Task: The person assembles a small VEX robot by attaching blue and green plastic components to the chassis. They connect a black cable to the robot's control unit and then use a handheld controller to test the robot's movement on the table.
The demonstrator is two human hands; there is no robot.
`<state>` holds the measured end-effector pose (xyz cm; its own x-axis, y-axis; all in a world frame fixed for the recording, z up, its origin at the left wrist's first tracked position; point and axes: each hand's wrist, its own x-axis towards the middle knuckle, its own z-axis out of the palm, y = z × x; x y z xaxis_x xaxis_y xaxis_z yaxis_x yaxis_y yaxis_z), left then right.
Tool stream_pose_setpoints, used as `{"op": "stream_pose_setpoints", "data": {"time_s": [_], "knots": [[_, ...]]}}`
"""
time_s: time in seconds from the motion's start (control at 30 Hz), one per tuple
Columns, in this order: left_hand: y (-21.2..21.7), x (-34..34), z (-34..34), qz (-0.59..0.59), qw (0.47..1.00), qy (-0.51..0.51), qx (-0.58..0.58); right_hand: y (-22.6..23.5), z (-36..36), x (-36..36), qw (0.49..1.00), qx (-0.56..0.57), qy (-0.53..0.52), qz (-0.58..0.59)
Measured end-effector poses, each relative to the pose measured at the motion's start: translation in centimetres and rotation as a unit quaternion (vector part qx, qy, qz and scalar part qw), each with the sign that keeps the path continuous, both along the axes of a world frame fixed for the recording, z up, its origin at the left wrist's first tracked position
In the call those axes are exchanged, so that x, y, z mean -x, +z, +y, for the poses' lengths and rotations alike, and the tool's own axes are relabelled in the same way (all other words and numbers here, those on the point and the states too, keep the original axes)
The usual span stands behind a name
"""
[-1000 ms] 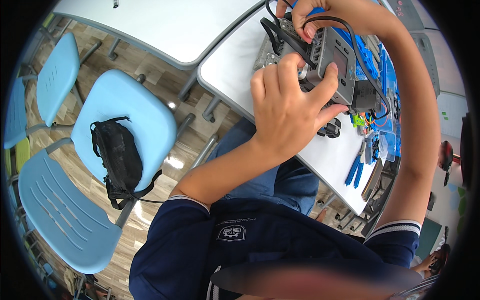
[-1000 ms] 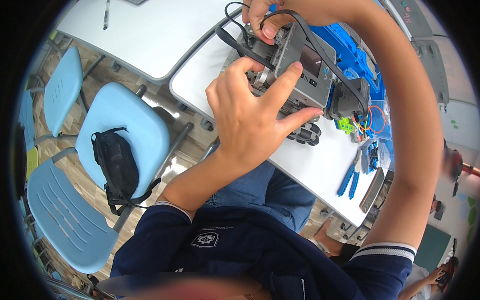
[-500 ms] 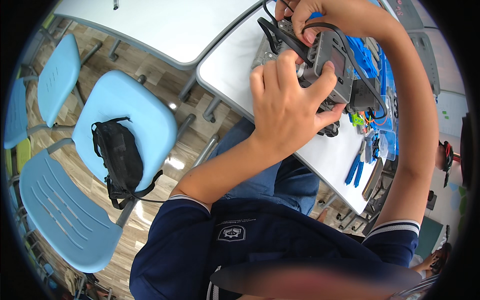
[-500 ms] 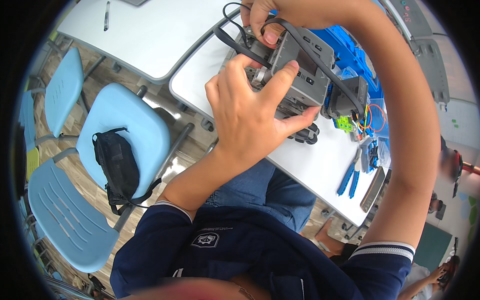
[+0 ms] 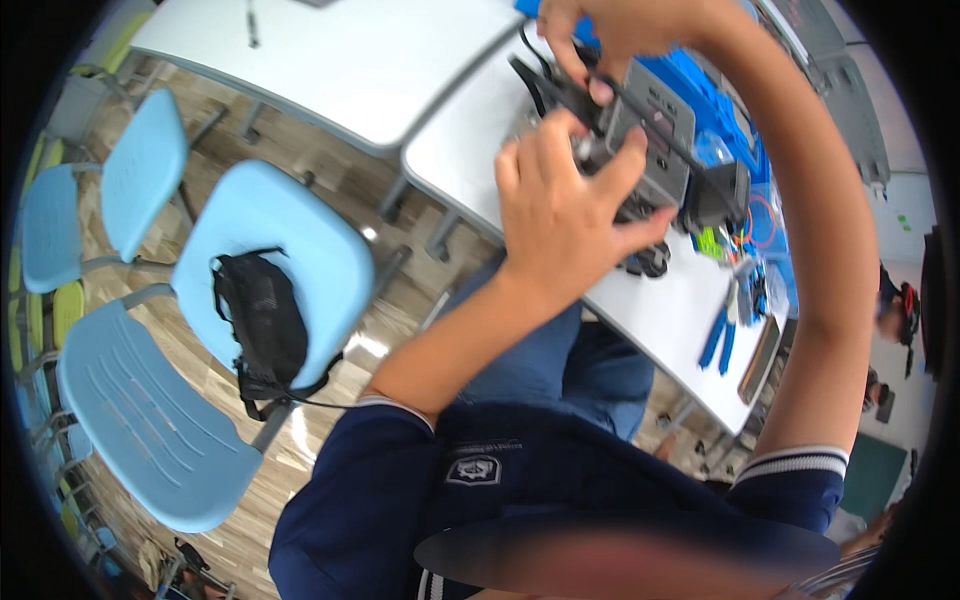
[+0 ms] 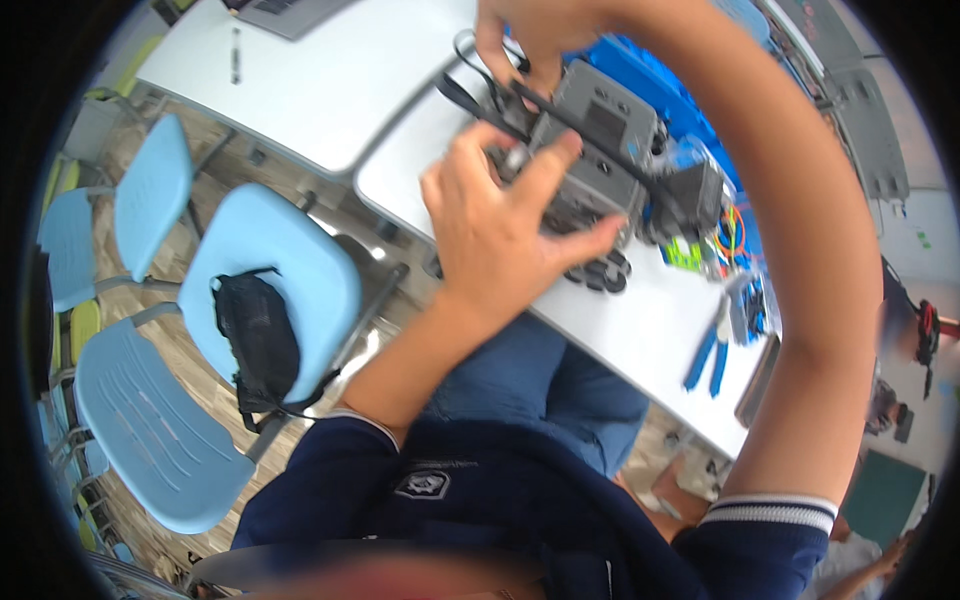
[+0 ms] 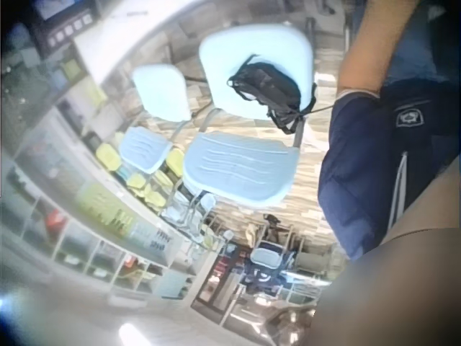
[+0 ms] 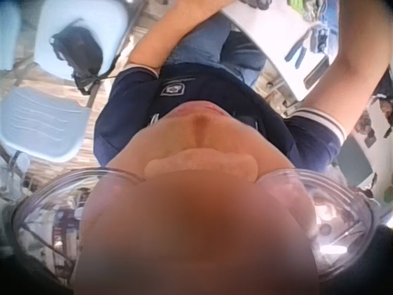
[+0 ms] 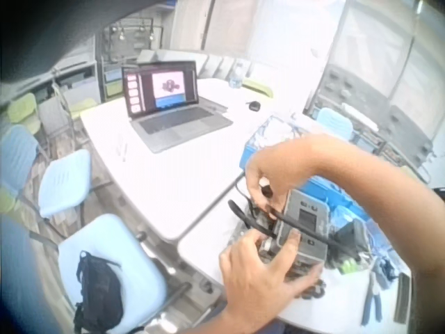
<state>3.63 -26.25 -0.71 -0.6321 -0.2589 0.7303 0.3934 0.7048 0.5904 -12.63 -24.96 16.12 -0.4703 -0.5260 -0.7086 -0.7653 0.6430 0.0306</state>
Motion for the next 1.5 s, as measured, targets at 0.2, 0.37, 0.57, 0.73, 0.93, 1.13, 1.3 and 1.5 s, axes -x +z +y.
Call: {"op": "stream_pose_setpoints", "data": {"time_s": [0.2,0.37,0.57,0.73,0.93,1.13,1.3,1.5], "knots": [[0.7,-0.2,-0.7,0.004,0.999,0.032,0.02,-0.9,2.9,0.6,0.98,0.197,0.008,-0.013],[0.9,-0.5,-1.0,0.003,0.997,0.06,0.043,-1.3,5.0,0.7,0.966,0.255,-0.024,-0.034],[1.1,-0.7,-0.9,-0.014,0.996,0.065,0.057,-3.3,7.5,0.3,0.919,0.377,-0.085,-0.083],[1.1,-0.4,-0.4,-0.032,0.996,0.063,0.056,-3.8,7.9,-0.1,0.894,0.439,-0.037,0.084],[0.8,-0.5,-0.2,-0.035,0.996,0.058,0.057,-4.1,8.1,-1.3,0.867,0.491,0.0,0.088],[0.8,-0.4,-0.2,-0.035,0.996,0.057,0.054,-4.1,8.2,-1.1,0.869,0.48,0.059,0.105],[0.7,-0.4,-0.3,-0.037,0.997,0.053,0.051,-4.1,8.4,-1.0,0.889,0.447,0.053,0.085],[0.9,-0.5,-0.3,-0.039,0.996,0.058,0.051,-4.0,8.6,-0.8,0.879,0.469,0.059,0.072]]}}
